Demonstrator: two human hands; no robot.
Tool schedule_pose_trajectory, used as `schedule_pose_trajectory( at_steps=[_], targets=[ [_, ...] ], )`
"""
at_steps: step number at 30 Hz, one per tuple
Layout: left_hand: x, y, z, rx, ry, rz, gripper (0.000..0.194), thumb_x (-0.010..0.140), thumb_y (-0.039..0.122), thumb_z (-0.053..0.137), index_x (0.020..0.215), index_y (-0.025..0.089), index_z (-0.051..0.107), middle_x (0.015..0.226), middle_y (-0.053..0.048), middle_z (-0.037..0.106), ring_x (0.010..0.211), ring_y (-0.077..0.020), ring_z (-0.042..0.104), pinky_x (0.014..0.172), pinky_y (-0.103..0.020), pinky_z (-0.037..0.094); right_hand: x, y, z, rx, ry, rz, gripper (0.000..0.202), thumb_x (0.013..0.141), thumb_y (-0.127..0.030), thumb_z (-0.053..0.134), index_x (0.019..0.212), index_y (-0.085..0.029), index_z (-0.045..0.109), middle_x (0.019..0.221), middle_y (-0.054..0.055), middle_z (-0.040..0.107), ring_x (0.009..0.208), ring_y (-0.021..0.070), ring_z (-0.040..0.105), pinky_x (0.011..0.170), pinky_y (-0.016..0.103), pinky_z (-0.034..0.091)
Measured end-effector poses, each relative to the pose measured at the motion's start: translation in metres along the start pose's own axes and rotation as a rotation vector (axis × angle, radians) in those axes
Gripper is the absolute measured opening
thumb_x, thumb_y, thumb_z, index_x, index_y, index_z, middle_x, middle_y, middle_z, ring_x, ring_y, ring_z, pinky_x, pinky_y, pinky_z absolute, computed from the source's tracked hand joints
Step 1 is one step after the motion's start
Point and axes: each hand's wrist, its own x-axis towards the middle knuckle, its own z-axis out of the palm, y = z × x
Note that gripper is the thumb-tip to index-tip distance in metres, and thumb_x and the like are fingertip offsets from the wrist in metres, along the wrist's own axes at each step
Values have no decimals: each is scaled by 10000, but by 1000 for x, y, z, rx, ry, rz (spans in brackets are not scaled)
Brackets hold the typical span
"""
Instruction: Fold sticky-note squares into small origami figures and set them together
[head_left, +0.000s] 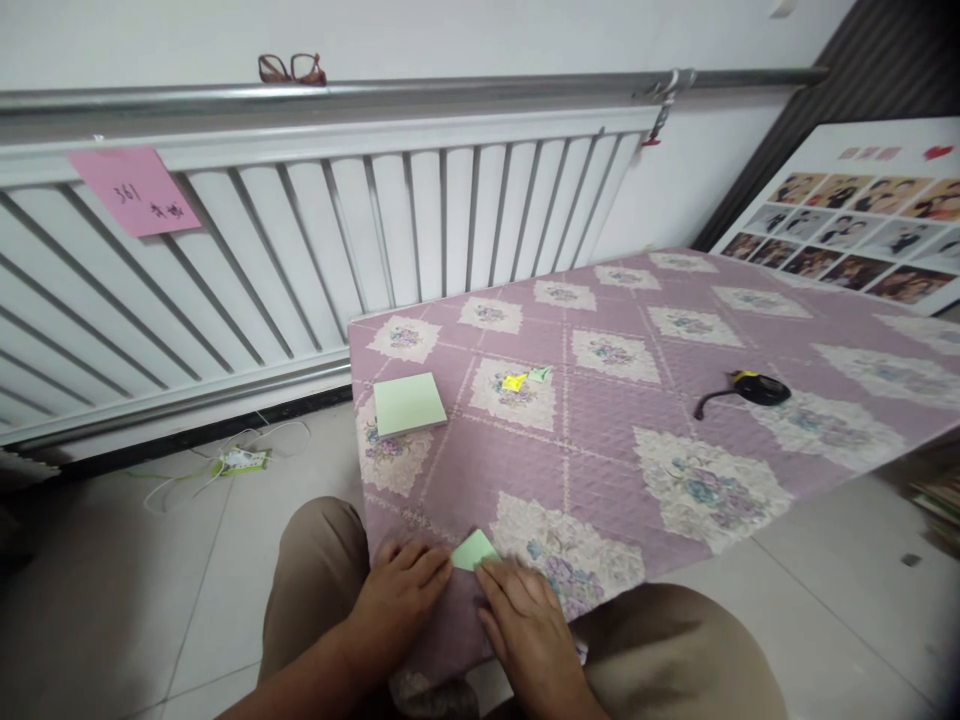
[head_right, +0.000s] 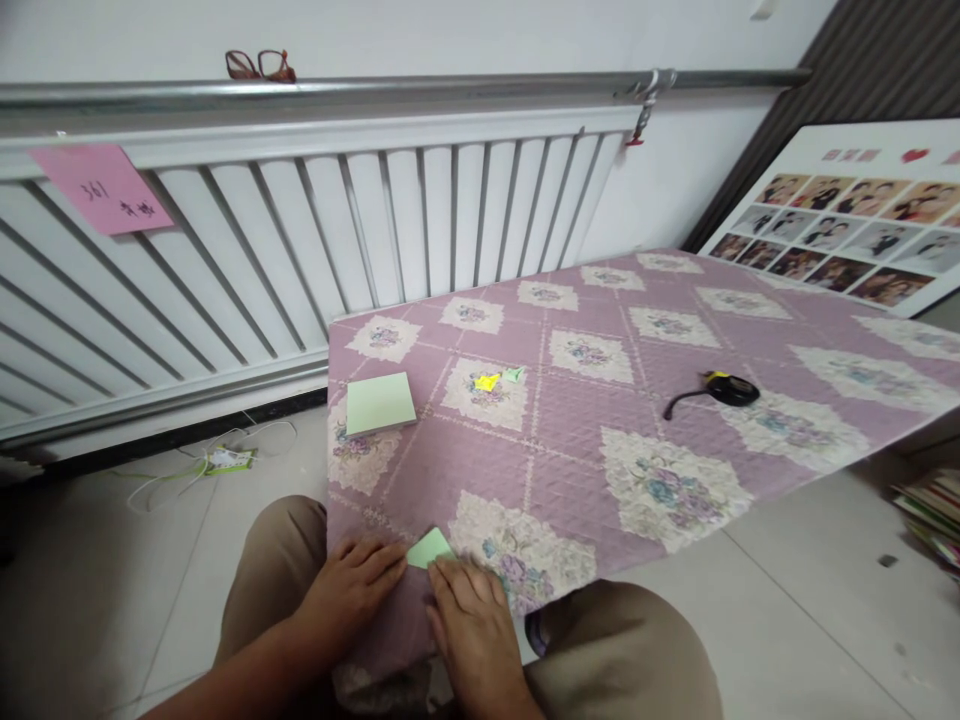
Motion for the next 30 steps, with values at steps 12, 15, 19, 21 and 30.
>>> schedule_pose_trajectory(
  at_steps=[12,15,19,21,30],
  targets=[
    [20,6,-13,-308,-44,-264,149,845,146,513,919,210,625,1016,-39,628,980,-208,538,884,-359,419,48,1,-20,67,-303,153,306,753,-159,682,1037,-267,655,1008,41,643,947,236,584,795,336,419],
    [29,9,-17,-375,-61,-344,160,818,165,554,959,216,609,1040,-30,615,984,-209,533,879,-357,419,53,3,-20,92,-312,147,251,755,-152,664,981,-262,659,953,29,635,906,210,588,786,309,408],
    [36,5,-13,-393,-118,-306,138,823,170,569,938,221,624,1021,-17,618,977,-202,534,870,-339,406,55,6,-20,130,-315,137,205,776,-165,637,958,-258,658,918,16,629,875,185,589,761,275,403],
    [38,1,-12,-360,-147,-277,118,837,182,567,930,219,630,1006,-16,619,957,-196,541,845,-327,409,55,5,-20,117,-320,124,200,784,-171,628,961,-260,658,911,17,627,866,183,590,757,274,402],
    [40,-3,-8,-210,-127,-166,98,899,214,541,888,203,638,951,-23,614,924,-188,537,833,-332,415,56,0,-23,42,-289,56,148,795,-136,598,894,-232,654,880,28,613,861,189,588,764,284,423]
  ],
)
